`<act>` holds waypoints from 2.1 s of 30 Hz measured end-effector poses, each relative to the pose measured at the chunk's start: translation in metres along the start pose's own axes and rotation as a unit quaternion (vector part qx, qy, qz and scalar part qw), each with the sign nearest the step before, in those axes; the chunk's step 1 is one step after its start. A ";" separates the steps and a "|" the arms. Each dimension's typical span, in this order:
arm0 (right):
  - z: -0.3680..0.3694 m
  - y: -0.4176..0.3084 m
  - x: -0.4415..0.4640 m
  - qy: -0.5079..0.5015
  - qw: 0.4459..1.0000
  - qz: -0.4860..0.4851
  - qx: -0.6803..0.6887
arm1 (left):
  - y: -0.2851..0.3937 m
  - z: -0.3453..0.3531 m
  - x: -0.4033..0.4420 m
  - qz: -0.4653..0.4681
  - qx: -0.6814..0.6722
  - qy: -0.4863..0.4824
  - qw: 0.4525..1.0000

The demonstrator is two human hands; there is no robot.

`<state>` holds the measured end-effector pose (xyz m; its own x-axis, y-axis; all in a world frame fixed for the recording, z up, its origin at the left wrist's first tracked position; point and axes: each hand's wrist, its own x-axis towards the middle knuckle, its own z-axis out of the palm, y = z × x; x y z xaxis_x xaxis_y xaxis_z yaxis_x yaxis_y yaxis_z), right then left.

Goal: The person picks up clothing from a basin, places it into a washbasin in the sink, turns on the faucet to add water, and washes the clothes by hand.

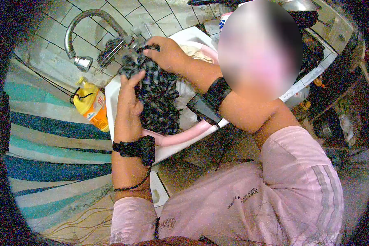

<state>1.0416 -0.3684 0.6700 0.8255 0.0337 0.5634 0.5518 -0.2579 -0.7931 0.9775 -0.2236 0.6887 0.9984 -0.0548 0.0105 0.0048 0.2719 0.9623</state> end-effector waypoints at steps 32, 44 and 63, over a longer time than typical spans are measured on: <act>0.004 -0.014 -0.019 -0.107 0.970 -0.145 -0.162 | -0.006 -0.034 0.031 0.130 -0.120 0.023 0.984; 0.012 0.007 -0.005 -0.037 0.998 -0.035 -0.035 | -0.012 -0.010 0.019 0.000 -0.120 -0.054 0.991; 0.015 -0.018 -0.012 -0.101 0.974 -0.007 -0.204 | -0.007 0.009 0.009 -0.049 -0.111 0.020 0.992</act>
<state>1.0233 -0.3498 0.6737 0.8475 0.2179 0.4841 0.5041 -0.6163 -0.6050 0.9856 -0.2350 0.6842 0.9939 -0.0551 -0.0954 0.1102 0.4727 0.8743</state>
